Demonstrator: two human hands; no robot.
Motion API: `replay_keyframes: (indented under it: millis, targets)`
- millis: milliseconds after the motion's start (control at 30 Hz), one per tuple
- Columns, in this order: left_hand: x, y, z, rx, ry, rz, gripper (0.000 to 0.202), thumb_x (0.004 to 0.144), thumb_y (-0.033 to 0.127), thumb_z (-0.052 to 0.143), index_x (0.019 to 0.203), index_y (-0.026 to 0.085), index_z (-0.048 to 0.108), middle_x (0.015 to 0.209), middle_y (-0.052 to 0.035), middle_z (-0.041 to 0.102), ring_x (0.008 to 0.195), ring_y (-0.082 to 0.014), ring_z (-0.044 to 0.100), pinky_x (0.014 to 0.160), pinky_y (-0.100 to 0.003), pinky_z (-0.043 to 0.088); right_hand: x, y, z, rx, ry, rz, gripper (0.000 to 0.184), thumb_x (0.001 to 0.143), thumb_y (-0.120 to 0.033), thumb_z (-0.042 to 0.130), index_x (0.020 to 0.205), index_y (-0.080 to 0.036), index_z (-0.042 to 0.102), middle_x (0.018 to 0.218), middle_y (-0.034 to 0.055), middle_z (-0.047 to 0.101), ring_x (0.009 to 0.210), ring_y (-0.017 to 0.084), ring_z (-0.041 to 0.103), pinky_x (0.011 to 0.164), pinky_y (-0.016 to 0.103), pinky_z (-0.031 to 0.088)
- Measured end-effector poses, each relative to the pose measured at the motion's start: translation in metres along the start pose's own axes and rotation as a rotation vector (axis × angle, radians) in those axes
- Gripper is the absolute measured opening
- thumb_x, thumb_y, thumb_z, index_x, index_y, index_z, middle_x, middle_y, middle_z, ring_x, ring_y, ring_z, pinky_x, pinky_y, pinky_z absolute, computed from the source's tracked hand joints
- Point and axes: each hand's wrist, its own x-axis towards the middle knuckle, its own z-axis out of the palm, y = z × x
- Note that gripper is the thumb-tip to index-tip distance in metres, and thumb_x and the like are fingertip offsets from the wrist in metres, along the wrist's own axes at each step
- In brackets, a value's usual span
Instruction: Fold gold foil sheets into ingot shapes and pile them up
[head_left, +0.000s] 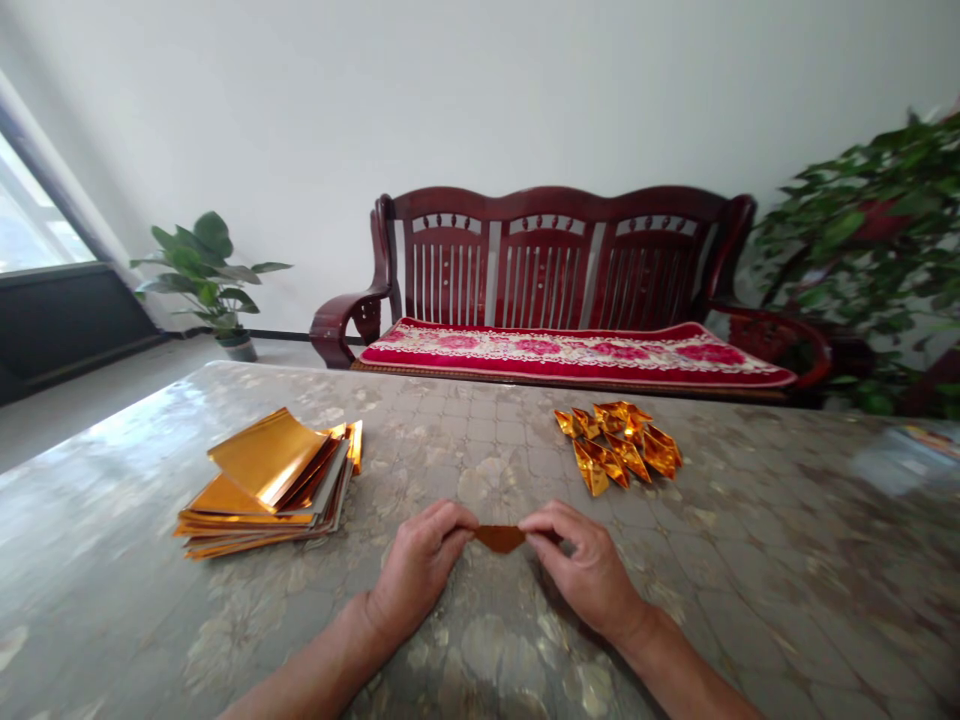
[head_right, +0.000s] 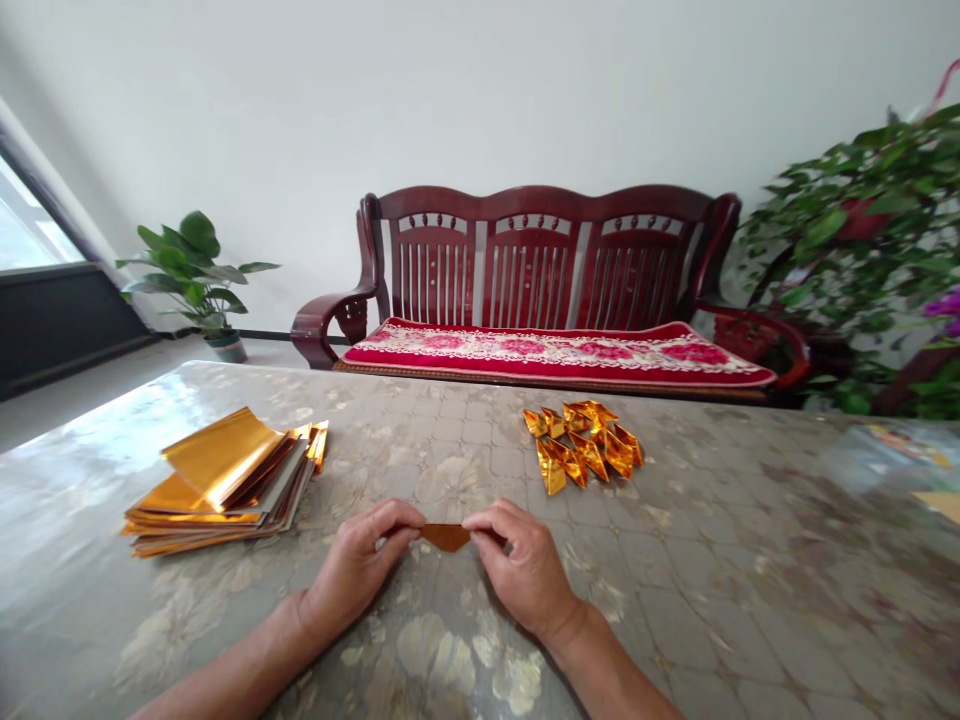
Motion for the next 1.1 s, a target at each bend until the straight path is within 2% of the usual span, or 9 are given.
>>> replay_keyframes:
  millis: [233, 367, 567, 700, 933, 1100]
  targets:
    - [-0.0001, -0.0066, 0.002, -0.005, -0.064, 0.053, 0.015, 0.091, 0.012, 0.053, 0.087, 0.021, 0.064, 0.084, 0.0006, 0.064, 0.08, -0.0125, 0.061, 0.074, -0.021, 0.045, 0.001, 0.0052, -0.0022, 0.023, -0.092, -0.047, 0.016, 0.088, -0.01, 0.056, 0.082, -0.022, 0.065, 0.082, 0.0003, 0.063, 0.08, 0.014, 0.061, 0.074, 0.024, 0.046]
    - [-0.0007, -0.0095, 0.0032, -0.03, -0.101, 0.087, 0.015, 0.091, 0.01, 0.055, 0.089, 0.021, 0.064, 0.091, 0.0002, 0.064, 0.086, -0.0121, 0.062, 0.079, -0.021, 0.046, 0.0011, 0.0046, -0.0046, 0.01, -0.144, -0.058, 0.016, 0.09, -0.01, 0.055, 0.083, -0.022, 0.063, 0.083, -0.0001, 0.061, 0.08, 0.014, 0.06, 0.073, 0.024, 0.044]
    - [-0.0006, -0.0076, 0.0031, 0.005, -0.1, -0.003, 0.016, 0.084, 0.006, 0.06, 0.088, 0.021, 0.064, 0.084, 0.0023, 0.064, 0.079, -0.0119, 0.061, 0.073, -0.021, 0.045, 0.0009, 0.0009, -0.0066, -0.059, -0.198, -0.037, 0.014, 0.09, -0.011, 0.056, 0.084, -0.022, 0.061, 0.082, -0.0007, 0.058, 0.077, 0.014, 0.057, 0.069, 0.024, 0.042]
    - [-0.0008, -0.0068, 0.0023, 0.018, -0.093, -0.013, 0.014, 0.084, 0.008, 0.06, 0.087, 0.021, 0.064, 0.082, 0.0023, 0.063, 0.077, -0.0122, 0.06, 0.071, -0.021, 0.044, -0.0004, 0.0022, -0.0065, -0.078, -0.212, -0.08, 0.015, 0.091, -0.01, 0.055, 0.09, -0.023, 0.063, 0.085, -0.0002, 0.059, 0.081, 0.014, 0.058, 0.072, 0.024, 0.043]
    - [-0.0028, -0.0062, 0.0019, 0.013, -0.09, 0.011, 0.013, 0.087, 0.009, 0.06, 0.085, 0.021, 0.063, 0.081, 0.0026, 0.062, 0.077, -0.0115, 0.059, 0.071, -0.021, 0.043, -0.0022, 0.0061, -0.006, -0.109, -0.208, -0.239, 0.035, 0.093, -0.005, 0.047, 0.111, -0.026, 0.067, 0.092, 0.002, 0.059, 0.084, 0.013, 0.058, 0.074, 0.023, 0.045]
    - [-0.0031, -0.0087, 0.0022, -0.023, -0.109, 0.099, 0.014, 0.092, 0.01, 0.055, 0.091, 0.021, 0.062, 0.089, 0.0011, 0.061, 0.085, -0.0114, 0.059, 0.078, -0.021, 0.045, -0.002, 0.0043, -0.0063, -0.159, -0.194, -0.304, 0.041, 0.091, -0.002, 0.044, 0.114, -0.026, 0.068, 0.09, 0.0024, 0.058, 0.08, 0.013, 0.057, 0.07, 0.022, 0.045]
